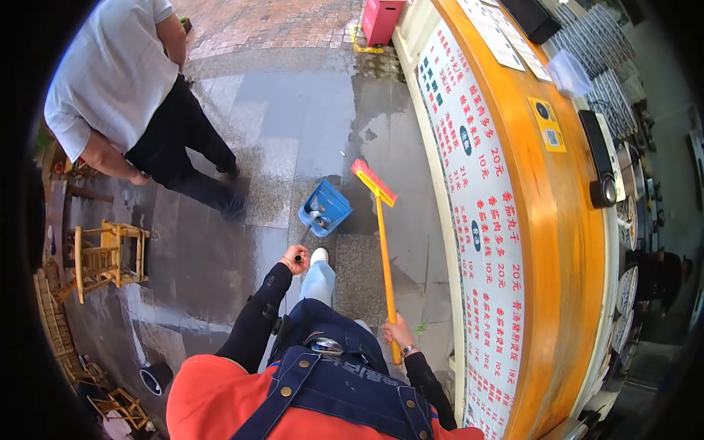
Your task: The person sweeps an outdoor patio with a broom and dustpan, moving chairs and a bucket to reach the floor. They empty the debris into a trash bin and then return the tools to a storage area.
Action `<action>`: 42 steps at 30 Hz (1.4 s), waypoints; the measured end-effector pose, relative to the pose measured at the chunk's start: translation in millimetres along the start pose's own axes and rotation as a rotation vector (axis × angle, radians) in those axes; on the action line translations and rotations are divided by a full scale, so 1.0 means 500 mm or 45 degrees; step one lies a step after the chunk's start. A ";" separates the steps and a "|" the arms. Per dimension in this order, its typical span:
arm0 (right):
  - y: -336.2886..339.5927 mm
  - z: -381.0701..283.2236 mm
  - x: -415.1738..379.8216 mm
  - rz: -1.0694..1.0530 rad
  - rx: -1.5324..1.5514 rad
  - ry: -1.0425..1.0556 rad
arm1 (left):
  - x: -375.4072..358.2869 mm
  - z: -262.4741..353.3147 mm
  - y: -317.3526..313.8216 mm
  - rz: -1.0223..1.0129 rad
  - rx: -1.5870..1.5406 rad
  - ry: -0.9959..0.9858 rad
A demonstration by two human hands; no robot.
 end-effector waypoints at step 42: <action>-0.233 -0.490 0.478 0.188 -1.718 -0.288 | 0.337 0.553 -0.190 0.330 -0.265 -0.160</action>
Point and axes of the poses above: each hand's wrist, its own x-axis towards the middle knuckle, its own y-axis out of the back of the hand, z = x × y, the point moved 4 cm from there along x, towards the middle knuckle, and after that the axes turned 13 degrees about x, right-handed, at the moved point
